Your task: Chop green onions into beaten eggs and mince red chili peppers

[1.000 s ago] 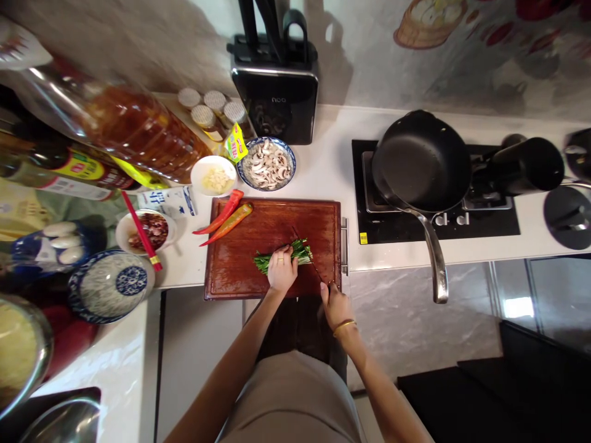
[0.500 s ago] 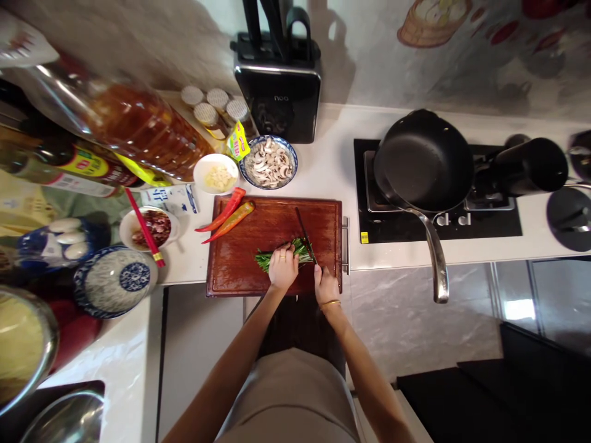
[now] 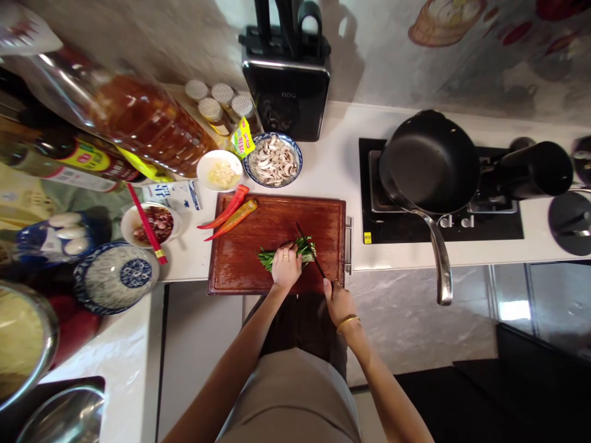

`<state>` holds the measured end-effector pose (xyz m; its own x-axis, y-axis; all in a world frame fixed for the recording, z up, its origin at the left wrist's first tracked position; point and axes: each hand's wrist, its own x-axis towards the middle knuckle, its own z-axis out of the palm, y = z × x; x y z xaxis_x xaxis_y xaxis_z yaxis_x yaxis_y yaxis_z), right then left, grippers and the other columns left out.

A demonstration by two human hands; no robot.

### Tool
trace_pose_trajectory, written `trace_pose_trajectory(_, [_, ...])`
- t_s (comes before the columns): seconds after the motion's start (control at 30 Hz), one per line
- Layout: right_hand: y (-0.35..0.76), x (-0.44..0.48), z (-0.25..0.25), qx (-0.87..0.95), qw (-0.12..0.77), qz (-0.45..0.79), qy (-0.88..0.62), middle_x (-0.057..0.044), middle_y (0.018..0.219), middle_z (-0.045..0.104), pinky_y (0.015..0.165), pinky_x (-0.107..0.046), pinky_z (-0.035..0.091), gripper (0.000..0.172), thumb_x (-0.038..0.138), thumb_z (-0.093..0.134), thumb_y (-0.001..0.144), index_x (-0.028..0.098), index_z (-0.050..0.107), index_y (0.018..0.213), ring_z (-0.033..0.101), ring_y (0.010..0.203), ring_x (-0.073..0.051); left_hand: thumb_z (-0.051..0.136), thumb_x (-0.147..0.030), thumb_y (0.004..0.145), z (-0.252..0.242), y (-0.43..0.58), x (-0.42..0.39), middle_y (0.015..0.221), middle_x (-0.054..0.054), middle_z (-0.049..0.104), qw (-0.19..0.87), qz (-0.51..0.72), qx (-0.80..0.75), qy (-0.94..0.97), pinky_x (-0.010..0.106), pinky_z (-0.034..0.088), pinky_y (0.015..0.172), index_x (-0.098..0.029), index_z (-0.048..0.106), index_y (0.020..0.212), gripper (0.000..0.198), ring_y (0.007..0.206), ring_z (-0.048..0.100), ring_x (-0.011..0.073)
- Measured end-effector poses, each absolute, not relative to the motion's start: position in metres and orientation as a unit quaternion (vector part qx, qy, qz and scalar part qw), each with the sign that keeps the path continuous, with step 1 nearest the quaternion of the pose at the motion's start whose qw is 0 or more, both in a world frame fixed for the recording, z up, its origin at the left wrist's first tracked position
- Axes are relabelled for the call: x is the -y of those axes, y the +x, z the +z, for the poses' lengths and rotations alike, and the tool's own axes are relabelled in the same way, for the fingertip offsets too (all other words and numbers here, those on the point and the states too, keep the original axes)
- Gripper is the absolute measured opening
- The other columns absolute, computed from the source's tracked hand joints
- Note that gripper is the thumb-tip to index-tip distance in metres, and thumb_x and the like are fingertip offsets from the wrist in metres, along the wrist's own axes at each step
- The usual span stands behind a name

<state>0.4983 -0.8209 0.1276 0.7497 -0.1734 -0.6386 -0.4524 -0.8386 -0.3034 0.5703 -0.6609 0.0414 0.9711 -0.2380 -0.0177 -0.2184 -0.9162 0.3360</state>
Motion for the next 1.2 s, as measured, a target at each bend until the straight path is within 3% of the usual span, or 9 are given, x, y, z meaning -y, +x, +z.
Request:
trace_pose_trajectory(0.23, [0.519, 0.794, 0.094, -0.185, 0.174, 0.302, -0.919, -0.012, 0.077, 0.067, 0.058, -0.026, 0.038, 0.045, 0.040, 0.024, 0.095, 0.013, 0.059, 0.097, 0.063, 0.067, -0.019, 0.037, -0.027, 0.089, 0.037, 0.572, 0.661, 0.118, 0.017, 0.056, 0.164, -0.028, 0.124, 0.978, 0.042, 0.036, 0.096, -0.010, 0.055, 0.114, 0.035, 0.110, 0.051, 0.0270])
trace_pose_trajectory(0.47, [0.515, 0.809, 0.101, -0.183, 0.232, 0.225, -0.928, -0.010, 0.074, 0.066, 0.056, -0.025, 0.035, 0.051, 0.040, 0.016, 0.095, 0.013, 0.060, 0.092, 0.061, 0.065, -0.017, 0.039, -0.027, 0.089, 0.039, 0.572, 0.662, 0.115, 0.017, 0.057, 0.164, 0.010, 0.133, 0.977, 0.042, 0.038, 0.093, -0.009, 0.055, 0.112, 0.033, 0.108, 0.052, 0.0274])
trace_pose_trajectory(0.67, [0.503, 0.812, 0.130, -0.158, 0.213, 0.264, -0.927, -0.008, 0.068, 0.066, 0.051, -0.025, 0.027, 0.044, 0.039, 0.022, 0.095, 0.014, 0.058, 0.093, 0.060, 0.058, -0.016, 0.041, -0.026, 0.088, 0.039, 0.571, 0.662, 0.115, 0.017, 0.057, 0.148, 0.026, 0.131, 0.980, 0.041, 0.037, 0.095, -0.008, 0.056, 0.109, 0.032, 0.108, 0.051, 0.0280])
trace_pose_trajectory(0.93, [0.508, 0.803, 0.142, -0.169, 0.165, 0.327, -0.915, -0.011, 0.078, 0.069, 0.055, -0.024, 0.033, 0.041, 0.039, 0.024, 0.096, 0.015, 0.058, 0.094, 0.065, 0.068, -0.019, 0.039, -0.026, 0.088, 0.036, 0.570, 0.662, 0.116, 0.018, 0.057, 0.171, 0.018, 0.122, 0.978, 0.043, 0.037, 0.095, -0.009, 0.055, 0.110, 0.032, 0.109, 0.051, 0.0278])
trace_pose_trajectory(1.2, [0.520, 0.785, 0.100, -0.178, 0.140, 0.326, -0.918, -0.014, 0.078, 0.068, 0.058, -0.026, 0.038, 0.043, 0.040, 0.024, 0.095, 0.012, 0.057, 0.097, 0.065, 0.069, -0.020, 0.037, -0.024, 0.089, 0.033, 0.572, 0.661, 0.115, 0.019, 0.057, 0.156, 0.001, 0.133, 0.979, 0.043, 0.037, 0.095, -0.008, 0.055, 0.110, 0.032, 0.109, 0.051, 0.0287])
